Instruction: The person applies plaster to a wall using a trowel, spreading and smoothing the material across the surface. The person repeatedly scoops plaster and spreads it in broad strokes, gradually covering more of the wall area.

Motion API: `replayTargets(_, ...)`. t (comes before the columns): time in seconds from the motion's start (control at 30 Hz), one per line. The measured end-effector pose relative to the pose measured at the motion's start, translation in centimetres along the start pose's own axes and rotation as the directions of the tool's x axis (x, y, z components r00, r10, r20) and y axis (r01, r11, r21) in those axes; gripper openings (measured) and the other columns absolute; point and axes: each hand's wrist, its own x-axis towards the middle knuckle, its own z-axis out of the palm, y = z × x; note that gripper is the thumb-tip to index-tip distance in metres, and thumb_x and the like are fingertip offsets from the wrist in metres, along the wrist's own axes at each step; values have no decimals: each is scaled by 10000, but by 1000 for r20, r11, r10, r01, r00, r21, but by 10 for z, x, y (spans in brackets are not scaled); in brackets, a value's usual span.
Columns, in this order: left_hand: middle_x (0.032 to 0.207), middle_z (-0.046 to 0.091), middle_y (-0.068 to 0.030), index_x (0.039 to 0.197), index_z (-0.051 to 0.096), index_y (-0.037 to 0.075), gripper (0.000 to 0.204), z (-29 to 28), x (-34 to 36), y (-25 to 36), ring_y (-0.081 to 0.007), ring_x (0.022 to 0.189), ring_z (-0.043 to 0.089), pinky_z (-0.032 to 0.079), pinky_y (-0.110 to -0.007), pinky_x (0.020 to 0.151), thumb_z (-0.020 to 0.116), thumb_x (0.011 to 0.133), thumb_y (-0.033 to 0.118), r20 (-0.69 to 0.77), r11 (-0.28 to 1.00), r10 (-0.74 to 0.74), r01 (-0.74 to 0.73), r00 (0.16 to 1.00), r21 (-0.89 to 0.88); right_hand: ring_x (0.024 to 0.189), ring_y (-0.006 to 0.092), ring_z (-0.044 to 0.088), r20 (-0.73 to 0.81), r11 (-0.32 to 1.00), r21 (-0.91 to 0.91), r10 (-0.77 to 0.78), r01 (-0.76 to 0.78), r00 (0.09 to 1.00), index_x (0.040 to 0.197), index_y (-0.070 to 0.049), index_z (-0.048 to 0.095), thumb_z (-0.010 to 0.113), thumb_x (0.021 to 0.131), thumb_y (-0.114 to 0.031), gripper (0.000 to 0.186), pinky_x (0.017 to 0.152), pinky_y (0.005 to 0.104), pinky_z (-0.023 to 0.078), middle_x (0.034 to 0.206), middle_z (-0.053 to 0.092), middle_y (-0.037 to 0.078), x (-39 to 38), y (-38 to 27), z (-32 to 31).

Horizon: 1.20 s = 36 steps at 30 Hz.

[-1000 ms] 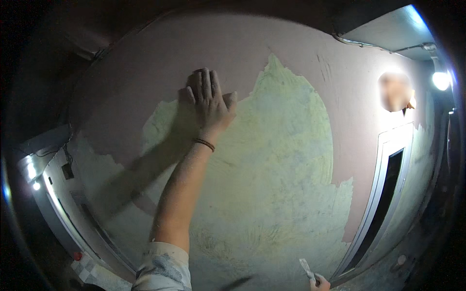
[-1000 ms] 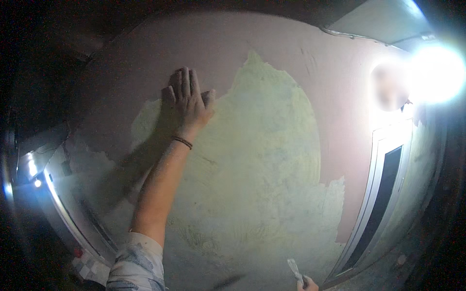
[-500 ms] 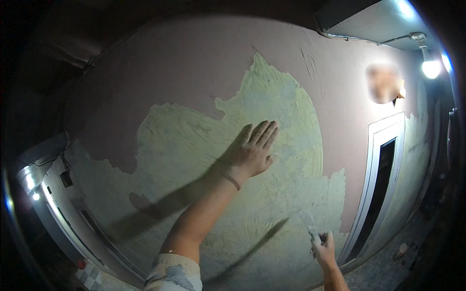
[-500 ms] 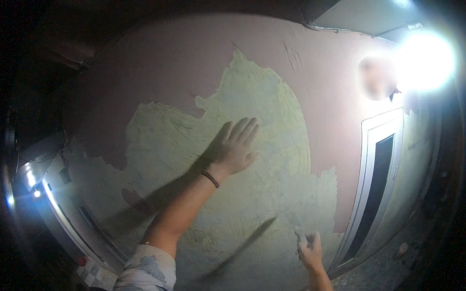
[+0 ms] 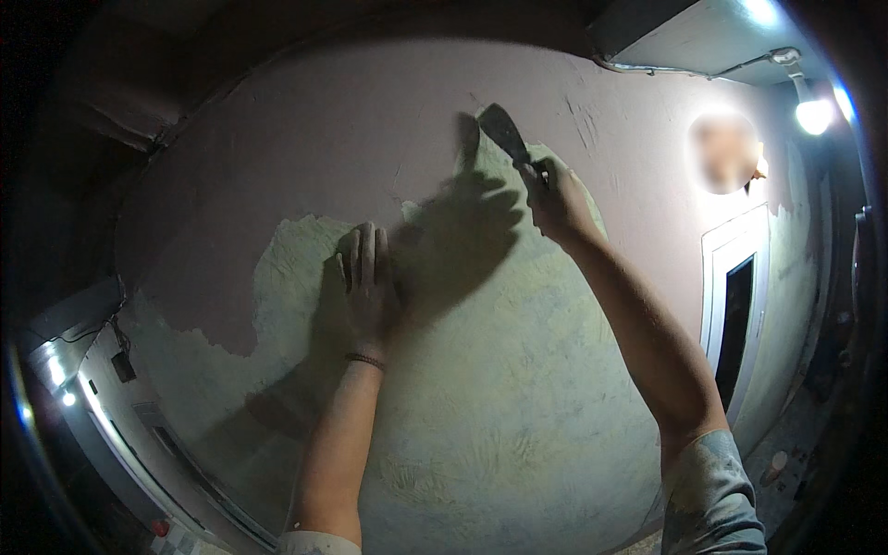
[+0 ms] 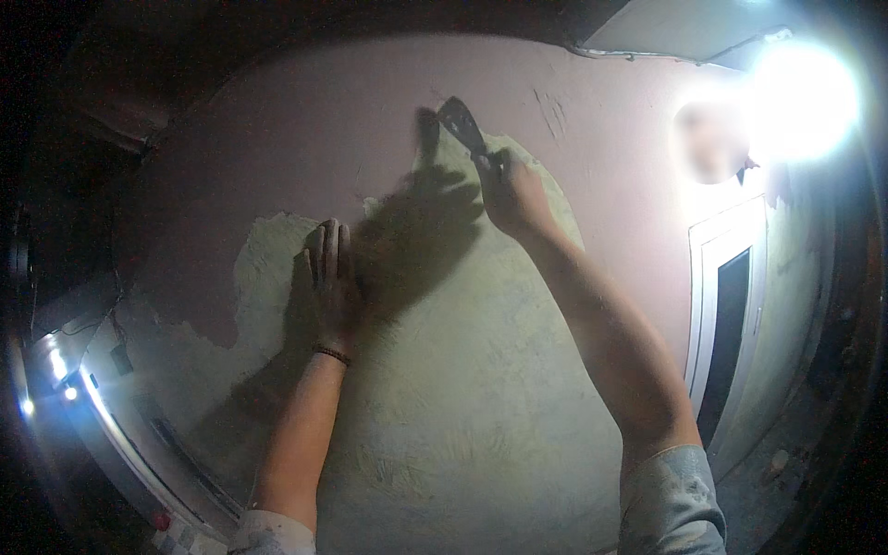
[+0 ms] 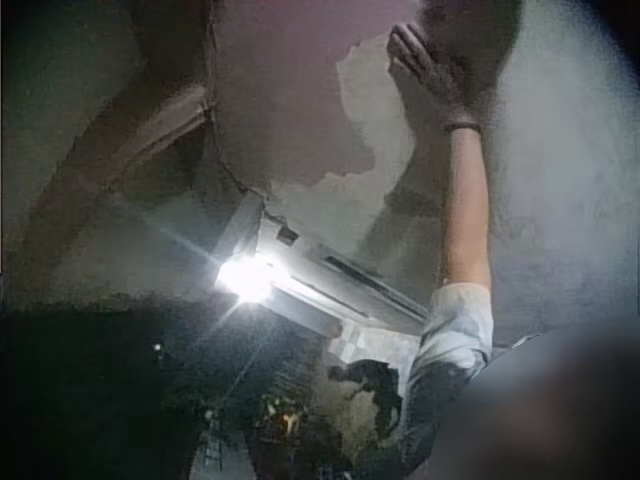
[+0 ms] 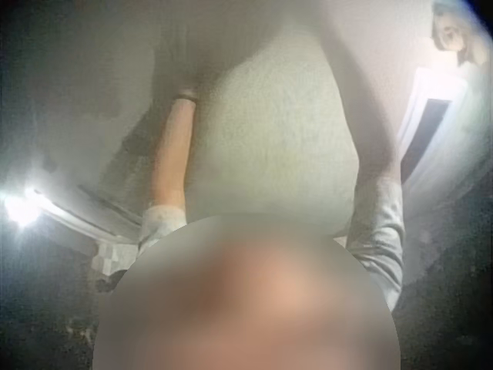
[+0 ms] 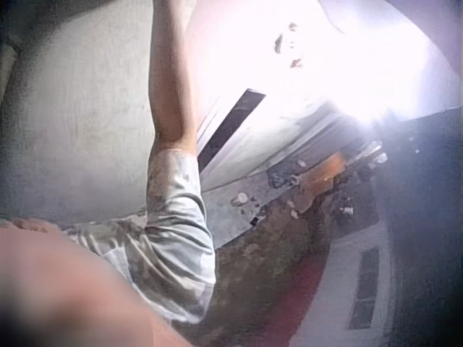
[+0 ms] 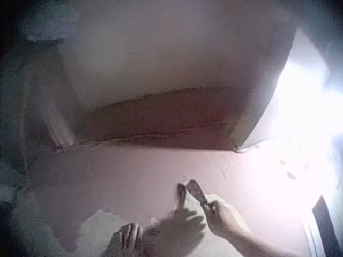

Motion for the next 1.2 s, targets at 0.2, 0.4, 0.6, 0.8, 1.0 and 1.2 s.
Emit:
replayTargets(0.2, 1739, 259, -129, 1670, 239, 38, 717, -8, -4, 7, -301, 1633, 196, 138, -589, 1323, 505, 1037, 246, -89, 969, -28, 5, 996, -247, 979, 520, 690, -131, 969, -195, -176, 149, 976, 1123, 31, 651, 420, 1123, -425, 512, 861, 596, 510, 965, 717, 310, 9, -15, 15)
replayTargets(0.4, 1744, 261, -98, 1683, 246, 96, 673, -2, -4, 7, -293, 1632, 206, 140, -594, 1321, 462, 1048, 146, -127, 976, -27, -2, 992, -218, 1008, 519, 692, -9, 968, -235, -96, 91, 995, 1164, 20, 646, 430, 1120, -425, 496, 876, 588, 518, 1003, 715, 331, -5, -11, 14)
replayTargets(0.6, 1742, 262, -118, 1679, 251, 93, 656, 2, -5, 6, -322, 1629, 214, 149, -614, 1311, 442, 1052, 127, -157, 973, -23, -14, 987, -231, 975, 520, 695, -113, 954, -239, -213, 181, 971, 1147, 35, 628, 454, 1107, -351, 425, 827, 582, 530, 974, 714, 319, 0, -9, 14)
replayTargets(0.8, 1738, 254, -155, 1680, 216, 67, 725, -3, -5, 5, -353, 1627, 206, 128, -638, 1303, 497, 1053, 295, -139, 970, 10, -44, 990, -239, 962, 491, 719, 0, 962, -262, -80, 77, 997, 1187, 36, 612, 441, 1117, -348, 426, 836, 583, 544, 997, 725, 316, -31, -25, 16)
replayTargets(1.0, 1735, 250, -180, 1684, 204, 62, 797, -7, -4, 9, -369, 1625, 202, 125, -636, 1302, 522, 1038, 405, -131, 964, -15, -20, 991, -264, 936, 507, 714, -191, 953, -261, -205, 152, 960, 1110, 37, 614, 432, 1115, -306, 388, 799, 584, 533, 927, 712, 328, -11, -32, 2)
replayTargets(1.2, 1721, 265, -194, 1679, 218, 58, 806, -11, -3, 10, -387, 1619, 206, 107, -631, 1304, 552, 1035, 409, -177, 950, 8, -63, 984, -306, 965, 483, 710, -19, 932, -351, -102, 89, 995, 1119, 20, 614, 393, 1137, -375, 452, 825, 575, 525, 968, 712, 322, -13, -17, 7)
